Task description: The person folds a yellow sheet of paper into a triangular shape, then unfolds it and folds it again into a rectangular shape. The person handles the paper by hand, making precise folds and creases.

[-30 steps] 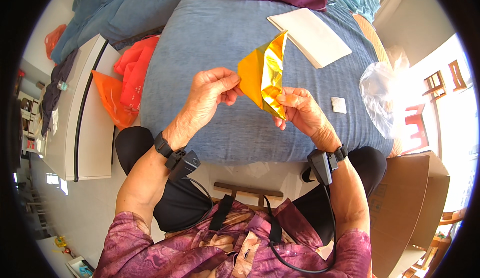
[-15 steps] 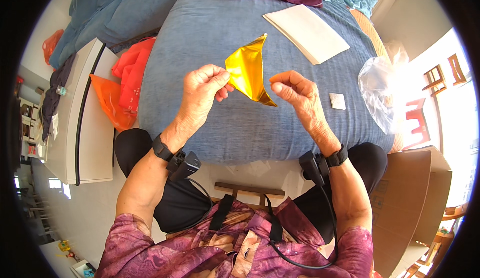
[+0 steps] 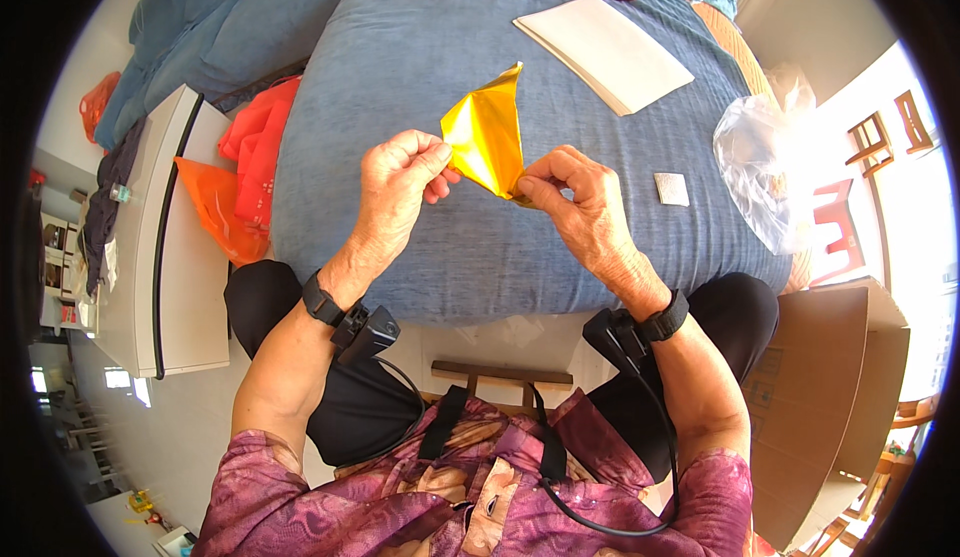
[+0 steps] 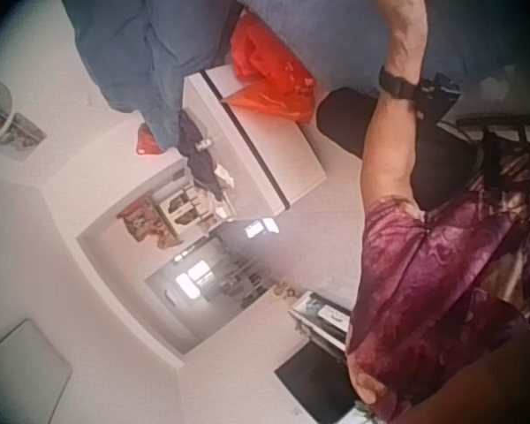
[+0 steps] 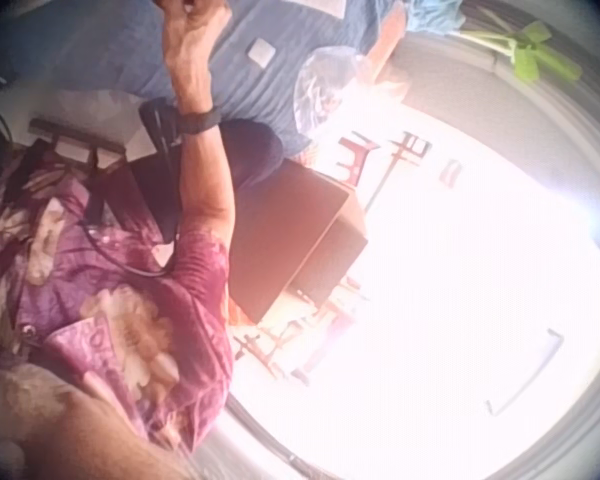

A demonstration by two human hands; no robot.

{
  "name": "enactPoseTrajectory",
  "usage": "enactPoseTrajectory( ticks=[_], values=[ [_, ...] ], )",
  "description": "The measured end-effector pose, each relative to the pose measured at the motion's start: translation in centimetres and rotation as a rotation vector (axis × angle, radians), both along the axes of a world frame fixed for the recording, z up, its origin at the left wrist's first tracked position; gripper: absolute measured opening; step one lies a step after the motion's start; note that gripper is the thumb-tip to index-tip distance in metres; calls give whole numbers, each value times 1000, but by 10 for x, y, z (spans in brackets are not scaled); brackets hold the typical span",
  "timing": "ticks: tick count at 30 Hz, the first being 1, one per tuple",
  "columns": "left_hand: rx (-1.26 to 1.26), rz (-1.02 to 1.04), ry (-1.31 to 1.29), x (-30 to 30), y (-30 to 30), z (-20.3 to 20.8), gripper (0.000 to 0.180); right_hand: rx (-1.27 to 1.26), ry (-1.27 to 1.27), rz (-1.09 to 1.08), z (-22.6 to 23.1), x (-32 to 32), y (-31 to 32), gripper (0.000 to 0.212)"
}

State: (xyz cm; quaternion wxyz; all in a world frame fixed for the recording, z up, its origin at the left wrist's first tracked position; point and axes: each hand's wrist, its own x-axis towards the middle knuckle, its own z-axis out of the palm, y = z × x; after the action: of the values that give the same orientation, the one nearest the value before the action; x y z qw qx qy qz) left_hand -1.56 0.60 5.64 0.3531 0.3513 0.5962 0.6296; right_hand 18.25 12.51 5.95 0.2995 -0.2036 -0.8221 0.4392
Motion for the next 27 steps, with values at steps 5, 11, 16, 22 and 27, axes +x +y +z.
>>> enactPoseTrajectory(
  ticks=[5,11,16,22,27],
  values=[
    [6,-3,-46,-1,-1,0,17,6,79,-5,-6,-1,1,8],
    [5,4,-48,-1,-1,0,17,-39,130,-32,-11,0,4,10],
    [-15,-3,-87,0,-2,1,18,-113,181,-20,-13,-1,6,13],
    [-16,-13,-101,-1,-2,1,19,-63,167,-33,-11,0,5,13],
    [-15,-15,-100,-1,-2,1,19,-62,179,-19,-11,0,4,13]
  ],
)
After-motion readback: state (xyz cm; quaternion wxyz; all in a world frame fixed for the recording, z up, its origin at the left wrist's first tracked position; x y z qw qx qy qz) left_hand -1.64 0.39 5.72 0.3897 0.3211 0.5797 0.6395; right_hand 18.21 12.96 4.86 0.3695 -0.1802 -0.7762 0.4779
